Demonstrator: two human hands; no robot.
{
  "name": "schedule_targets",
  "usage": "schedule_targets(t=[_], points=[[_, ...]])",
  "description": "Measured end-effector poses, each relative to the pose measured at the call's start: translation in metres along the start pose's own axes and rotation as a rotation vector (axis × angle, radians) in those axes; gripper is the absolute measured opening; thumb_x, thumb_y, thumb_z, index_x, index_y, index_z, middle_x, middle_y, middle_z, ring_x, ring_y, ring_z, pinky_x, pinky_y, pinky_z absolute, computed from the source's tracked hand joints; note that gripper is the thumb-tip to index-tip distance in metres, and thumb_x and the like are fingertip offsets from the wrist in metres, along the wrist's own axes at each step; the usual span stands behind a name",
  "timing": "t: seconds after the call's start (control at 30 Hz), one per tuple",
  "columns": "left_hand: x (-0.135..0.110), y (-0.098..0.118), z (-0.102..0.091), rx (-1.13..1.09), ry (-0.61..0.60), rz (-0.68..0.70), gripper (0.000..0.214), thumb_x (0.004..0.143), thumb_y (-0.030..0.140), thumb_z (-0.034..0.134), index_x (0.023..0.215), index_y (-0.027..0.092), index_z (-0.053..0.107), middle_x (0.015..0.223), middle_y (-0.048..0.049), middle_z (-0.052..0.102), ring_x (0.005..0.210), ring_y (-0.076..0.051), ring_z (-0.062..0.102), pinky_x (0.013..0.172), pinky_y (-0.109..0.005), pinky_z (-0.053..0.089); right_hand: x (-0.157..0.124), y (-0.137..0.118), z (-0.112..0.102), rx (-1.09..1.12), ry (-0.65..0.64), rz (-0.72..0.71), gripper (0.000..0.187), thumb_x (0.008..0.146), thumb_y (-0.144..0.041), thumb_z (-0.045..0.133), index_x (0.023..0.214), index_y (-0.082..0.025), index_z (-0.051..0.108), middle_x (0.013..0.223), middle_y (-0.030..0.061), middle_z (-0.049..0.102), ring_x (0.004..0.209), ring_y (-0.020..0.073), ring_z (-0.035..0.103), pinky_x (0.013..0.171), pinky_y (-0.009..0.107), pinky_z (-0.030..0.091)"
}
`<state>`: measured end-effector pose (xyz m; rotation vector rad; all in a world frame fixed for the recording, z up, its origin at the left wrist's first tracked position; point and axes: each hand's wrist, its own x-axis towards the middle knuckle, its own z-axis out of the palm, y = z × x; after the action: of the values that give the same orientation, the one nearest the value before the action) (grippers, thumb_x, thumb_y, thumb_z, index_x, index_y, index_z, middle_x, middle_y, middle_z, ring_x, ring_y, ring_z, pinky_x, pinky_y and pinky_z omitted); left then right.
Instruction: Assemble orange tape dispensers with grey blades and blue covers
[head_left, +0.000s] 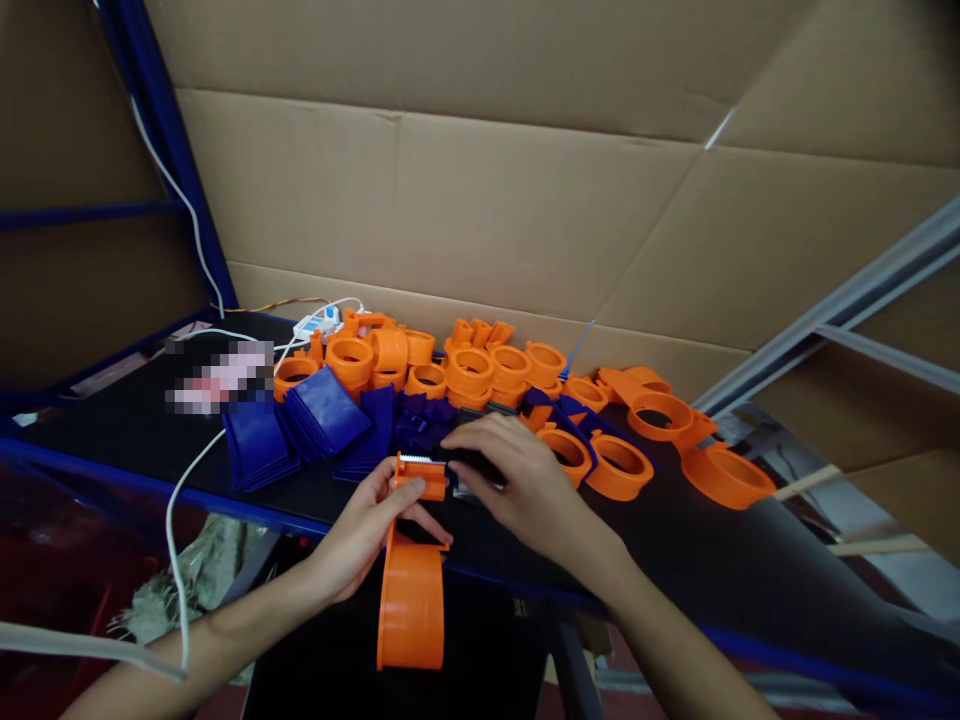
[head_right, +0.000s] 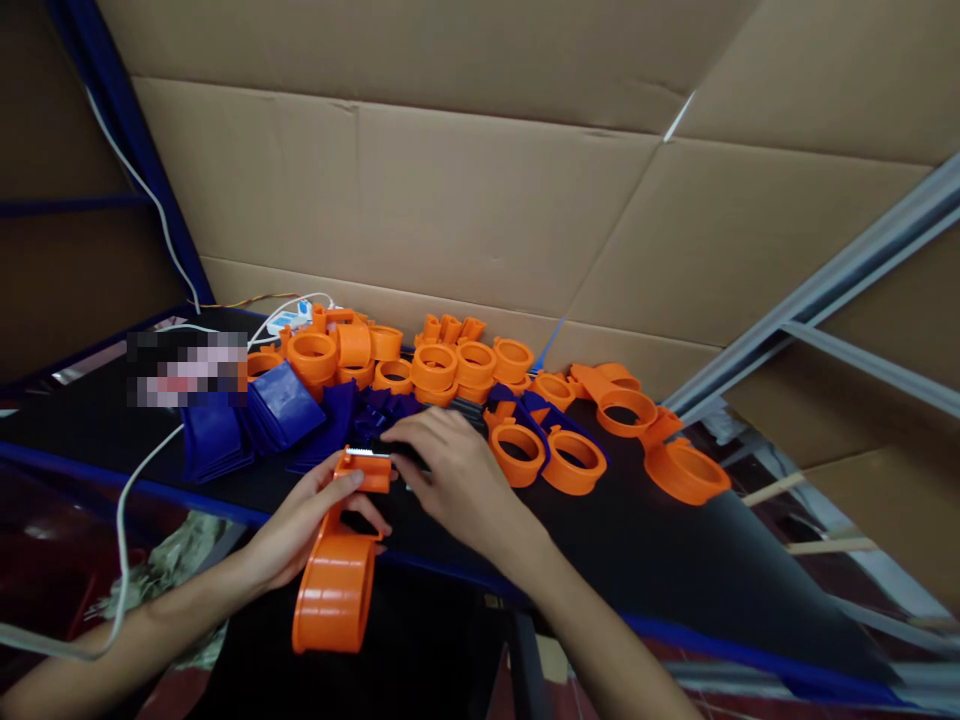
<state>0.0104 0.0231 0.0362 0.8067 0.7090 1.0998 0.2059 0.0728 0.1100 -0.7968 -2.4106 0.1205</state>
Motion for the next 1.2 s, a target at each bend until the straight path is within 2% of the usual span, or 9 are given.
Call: schedule_targets(t=[0.1, 0.2, 0.37, 0.53, 0.67, 0.8, 1.0, 1.2], points=[[0.000, 0.000, 0.001, 0.007, 0.009, 0.013, 0.033, 0.090, 0.038, 0.065, 0.113, 0.018, 0.052, 0.089, -0.0066, 0.072, 0.068, -0.022, 0.074, 0.058, -0.028, 0.054, -0.007, -0.010, 0.006, -0.062, -0.013, -0.033, 0.018, 0.096, -0.017, 0.054, 0.109, -0.021, 0.065, 0.108, 0.0088, 0.070, 0.102, 0.0228, 0.062, 0.089, 0.040, 0.050], [0.000, -0.001, 0.001, 0.019, 0.006, 0.032, 0.030, 0.090, 0.036, 0.065, 0.111, 0.018, 0.053, 0.100, -0.0072, 0.071, 0.068, -0.021, 0.074, 0.061, -0.029, 0.055, -0.009, -0.011, 0.011, -0.118, -0.023, -0.080, 0.017, 0.097, -0.015, 0.052, 0.107, -0.019, 0.066, 0.109, 0.0093, 0.070, 0.103, 0.0228, 0.060, 0.088, 0.039, 0.050], [0.000, -0.002, 0.002, 0.026, -0.004, 0.060, 0.027, 0.092, 0.033, 0.063, 0.112, 0.019, 0.052, 0.102, -0.0069, 0.071, 0.068, -0.020, 0.074, 0.069, -0.032, 0.056, -0.009, -0.010, 0.017, -0.160, -0.054, -0.178, 0.014, 0.096, -0.014, 0.055, 0.100, -0.018, 0.068, 0.107, 0.0087, 0.070, 0.098, 0.0213, 0.060, 0.085, 0.038, 0.049], [0.000, -0.003, 0.002, 0.068, -0.033, 0.088, 0.026, 0.093, 0.033, 0.060, 0.113, 0.019, 0.050, 0.103, -0.0082, 0.072, 0.068, -0.020, 0.074, 0.070, -0.034, 0.056, -0.015, -0.011, 0.032, -0.096, 0.096, -0.100, 0.016, 0.094, -0.017, 0.061, 0.106, -0.020, 0.071, 0.102, 0.0095, 0.066, 0.091, 0.0197, 0.059, 0.077, 0.033, 0.052], [0.000, -0.004, 0.003, 0.130, -0.057, 0.131, 0.022, 0.095, 0.032, 0.058, 0.111, 0.019, 0.050, 0.094, -0.0068, 0.074, 0.068, -0.020, 0.074, 0.071, -0.032, 0.054, -0.023, -0.017, 0.046, 0.005, 0.185, -0.010, 0.020, 0.097, -0.018, 0.055, 0.111, -0.020, 0.070, 0.096, 0.0084, 0.063, 0.082, 0.0160, 0.060, 0.067, 0.027, 0.053], [-0.002, -0.007, 0.001, 0.152, -0.055, 0.120, 0.028, 0.096, 0.036, 0.055, 0.117, 0.019, 0.048, 0.082, -0.0048, 0.074, 0.072, -0.022, 0.074, 0.071, -0.032, 0.053, -0.030, -0.025, 0.050, -0.012, 0.247, -0.009, 0.022, 0.095, -0.011, 0.056, 0.113, -0.019, 0.067, 0.103, 0.0100, 0.067, 0.092, 0.0187, 0.063, 0.077, 0.032, 0.056], [-0.004, -0.014, -0.005, 0.095, -0.007, 0.022, 0.041, 0.093, 0.043, 0.056, 0.124, 0.020, 0.042, 0.067, -0.0006, 0.070, 0.062, -0.021, 0.071, 0.062, -0.031, 0.053, -0.039, -0.035, 0.042, -0.059, 0.211, -0.133, 0.030, 0.093, -0.001, 0.051, 0.118, -0.011, 0.063, 0.116, 0.0159, 0.067, 0.110, 0.0247, 0.060, 0.093, 0.040, 0.056], [-0.005, -0.009, -0.005, -0.048, 0.045, -0.062, 0.045, 0.090, 0.046, 0.060, 0.123, 0.018, 0.047, 0.067, -0.0021, 0.070, 0.058, -0.021, 0.069, 0.057, -0.030, 0.053, -0.043, -0.045, 0.040, -0.073, 0.177, -0.131, 0.037, 0.091, -0.001, 0.052, 0.125, -0.012, 0.061, 0.131, 0.0170, 0.062, 0.125, 0.0246, 0.056, 0.104, 0.042, 0.052]])
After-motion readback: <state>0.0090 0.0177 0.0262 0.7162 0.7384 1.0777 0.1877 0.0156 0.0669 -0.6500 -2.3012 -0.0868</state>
